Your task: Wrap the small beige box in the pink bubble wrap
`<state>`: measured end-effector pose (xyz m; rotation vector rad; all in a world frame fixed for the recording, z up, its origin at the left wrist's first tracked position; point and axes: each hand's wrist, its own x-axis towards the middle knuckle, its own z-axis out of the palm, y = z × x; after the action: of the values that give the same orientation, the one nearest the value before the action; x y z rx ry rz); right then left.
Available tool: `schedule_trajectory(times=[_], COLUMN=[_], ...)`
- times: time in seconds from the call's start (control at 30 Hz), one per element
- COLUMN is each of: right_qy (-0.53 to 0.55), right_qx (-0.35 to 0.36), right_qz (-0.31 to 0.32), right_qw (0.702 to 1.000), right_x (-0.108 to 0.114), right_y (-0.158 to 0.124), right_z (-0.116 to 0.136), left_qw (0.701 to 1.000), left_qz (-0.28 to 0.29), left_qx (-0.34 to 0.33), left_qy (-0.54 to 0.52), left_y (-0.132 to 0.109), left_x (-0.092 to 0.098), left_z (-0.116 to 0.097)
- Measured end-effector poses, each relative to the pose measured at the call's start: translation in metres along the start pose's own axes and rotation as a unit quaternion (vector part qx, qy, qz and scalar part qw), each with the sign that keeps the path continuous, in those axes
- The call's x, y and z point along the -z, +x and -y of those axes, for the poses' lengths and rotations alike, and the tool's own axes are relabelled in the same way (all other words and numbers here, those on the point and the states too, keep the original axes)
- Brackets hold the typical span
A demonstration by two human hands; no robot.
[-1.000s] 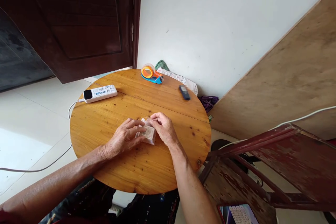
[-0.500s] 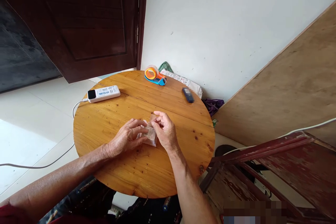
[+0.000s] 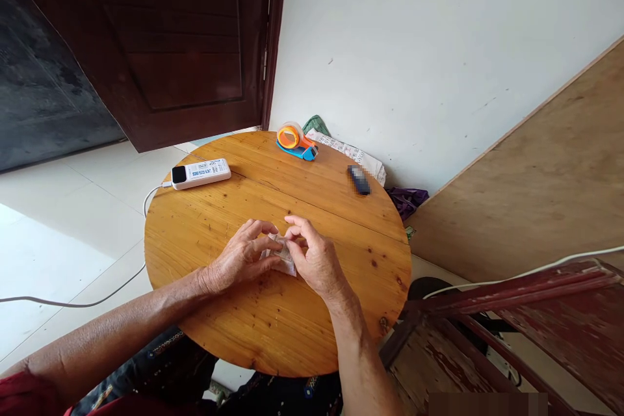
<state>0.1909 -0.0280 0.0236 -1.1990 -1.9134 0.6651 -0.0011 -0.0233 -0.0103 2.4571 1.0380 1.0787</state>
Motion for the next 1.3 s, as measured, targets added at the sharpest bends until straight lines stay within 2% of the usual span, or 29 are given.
schedule_trajectory(times=[0.2, 0.33, 0.57, 0.8, 0.93, 1.1, 1.17, 1.3], right_qy=[-0.122, -0.172, -0.259, -0.306, -0.28, -0.217, -0.213, -0.184], right_qx=[0.032, 0.056, 0.116, 0.111, 0.113, 0.066, 0.055, 0.029], right_qz=[0.042, 0.037, -0.031, -0.102, -0.139, -0.223, -0.204, -0.086], right_qw=[0.991, 0.983, 0.958, 0.94, 0.943, 0.948, 0.954, 0.979], right_x=[0.009, 0.006, -0.009, -0.04, -0.046, -0.036, -0.029, -0.017], right_y=[-0.014, -0.026, -0.049, -0.065, -0.064, -0.061, -0.056, -0.041], right_z=[0.012, 0.019, 0.022, 0.02, 0.015, 0.008, 0.005, -0.003], left_qw=[1.0, 0.999, 1.0, 0.998, 0.996, 0.993, 0.992, 0.989], left_qz=[0.004, 0.006, -0.007, -0.012, -0.028, -0.051, -0.059, -0.072], left_qx=[0.024, 0.034, -0.023, -0.048, -0.061, -0.08, -0.092, -0.109], left_qy=[-0.015, -0.008, 0.016, 0.045, 0.054, 0.063, 0.063, 0.067], left_y=[0.001, 0.001, -0.001, -0.002, -0.003, -0.003, -0.003, -0.001], left_x=[0.0, 0.002, 0.0, -0.002, -0.004, -0.007, -0.009, -0.011], left_z=[-0.002, -0.003, 0.002, 0.005, 0.004, 0.007, 0.009, 0.011])
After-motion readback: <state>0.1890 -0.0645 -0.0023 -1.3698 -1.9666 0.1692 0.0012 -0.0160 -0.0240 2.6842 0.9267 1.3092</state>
